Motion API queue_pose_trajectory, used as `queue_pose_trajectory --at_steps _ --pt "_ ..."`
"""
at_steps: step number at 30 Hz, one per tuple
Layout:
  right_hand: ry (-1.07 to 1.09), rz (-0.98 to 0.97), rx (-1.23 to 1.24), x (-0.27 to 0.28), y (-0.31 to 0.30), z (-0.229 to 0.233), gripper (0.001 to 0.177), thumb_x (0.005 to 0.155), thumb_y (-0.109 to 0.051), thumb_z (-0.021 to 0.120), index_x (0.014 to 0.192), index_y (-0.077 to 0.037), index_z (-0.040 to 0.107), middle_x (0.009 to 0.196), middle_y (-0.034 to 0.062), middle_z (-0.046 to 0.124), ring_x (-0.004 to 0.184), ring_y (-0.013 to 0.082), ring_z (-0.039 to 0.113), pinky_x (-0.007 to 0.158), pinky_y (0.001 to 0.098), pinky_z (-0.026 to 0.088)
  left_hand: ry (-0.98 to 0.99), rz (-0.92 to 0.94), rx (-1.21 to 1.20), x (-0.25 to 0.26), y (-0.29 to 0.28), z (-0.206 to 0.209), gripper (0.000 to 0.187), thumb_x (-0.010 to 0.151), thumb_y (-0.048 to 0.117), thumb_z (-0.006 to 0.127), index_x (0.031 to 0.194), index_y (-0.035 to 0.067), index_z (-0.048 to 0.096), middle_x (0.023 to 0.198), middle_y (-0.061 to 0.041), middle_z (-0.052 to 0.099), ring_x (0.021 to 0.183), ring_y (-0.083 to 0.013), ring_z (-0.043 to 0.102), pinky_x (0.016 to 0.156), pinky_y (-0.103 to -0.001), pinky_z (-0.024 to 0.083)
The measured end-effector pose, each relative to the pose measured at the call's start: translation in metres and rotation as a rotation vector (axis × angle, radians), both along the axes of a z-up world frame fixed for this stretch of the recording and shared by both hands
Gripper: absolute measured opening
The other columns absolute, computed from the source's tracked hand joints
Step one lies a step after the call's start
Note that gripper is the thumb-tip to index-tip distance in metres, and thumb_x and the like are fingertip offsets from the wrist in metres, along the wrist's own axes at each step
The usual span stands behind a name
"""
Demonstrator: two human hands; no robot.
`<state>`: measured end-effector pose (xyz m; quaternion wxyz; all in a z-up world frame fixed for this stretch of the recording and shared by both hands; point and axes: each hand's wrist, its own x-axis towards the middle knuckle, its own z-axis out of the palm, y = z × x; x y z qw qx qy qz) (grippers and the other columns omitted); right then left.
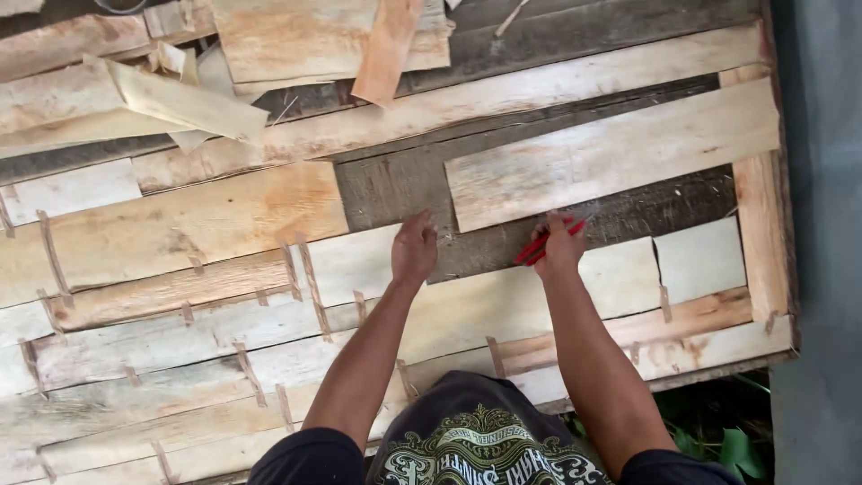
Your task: Cutting and fitting thin wood strips onto a surface using a utility knife.
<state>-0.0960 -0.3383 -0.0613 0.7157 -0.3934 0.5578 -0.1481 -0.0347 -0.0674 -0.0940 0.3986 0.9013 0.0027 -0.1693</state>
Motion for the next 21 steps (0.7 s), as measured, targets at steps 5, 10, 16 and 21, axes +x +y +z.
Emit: queue_pose_trajectory --at_steps 5,10,16,21 --pt "-0.059 -0.014 0.119 -0.011 -0.012 -0.002 0.017 0.092 -0.006 0.072 0.1 -0.015 0.06 0.079 0.0063 0.067 0.064 0.0222 0.071 0.057 0.033 0.064 0.208 0.094 -0.092 -0.031 -0.037 0.0 0.053 0.092 0.032 0.068 0.145 0.027 0.059 0.135 -0.002 0.067 0.118 -0.0186 0.068 0.105 -0.04 0.056" --pt "-0.131 -0.033 0.202 0.003 -0.037 -0.02 0.027 0.092 -0.006 0.075 0.104 -0.015 0.053 0.086 0.0063 0.069 0.069 0.0214 0.073 0.061 0.0361 0.065 0.315 0.303 -0.179 -0.035 -0.061 0.017 0.046 0.089 0.04 0.07 0.132 0.026 0.068 0.133 -0.004 0.07 0.124 -0.0246 0.065 0.111 -0.042 0.05" --pt "-0.076 0.211 0.158 -0.006 -0.037 0.003 0.024 0.092 -0.016 0.078 0.102 -0.019 0.056 0.09 -0.0013 0.066 0.073 0.0122 0.071 0.065 0.0295 0.065 0.353 0.556 -0.617 -0.052 -0.065 0.012 0.059 0.1 0.023 0.068 0.153 0.012 0.048 0.139 -0.007 0.064 0.111 -0.0135 0.067 0.093 -0.032 0.057" --pt "-0.077 0.304 0.218 -0.041 -0.005 0.003 0.025 0.084 -0.009 0.082 0.094 -0.016 0.06 0.079 0.001 0.067 0.065 0.0154 0.073 0.061 0.0314 0.066 0.172 0.921 -0.701 -0.078 -0.065 0.021 0.054 0.102 0.011 0.063 0.153 0.01 0.047 0.109 -0.007 0.065 0.074 -0.0069 0.063 0.063 -0.02 0.057"
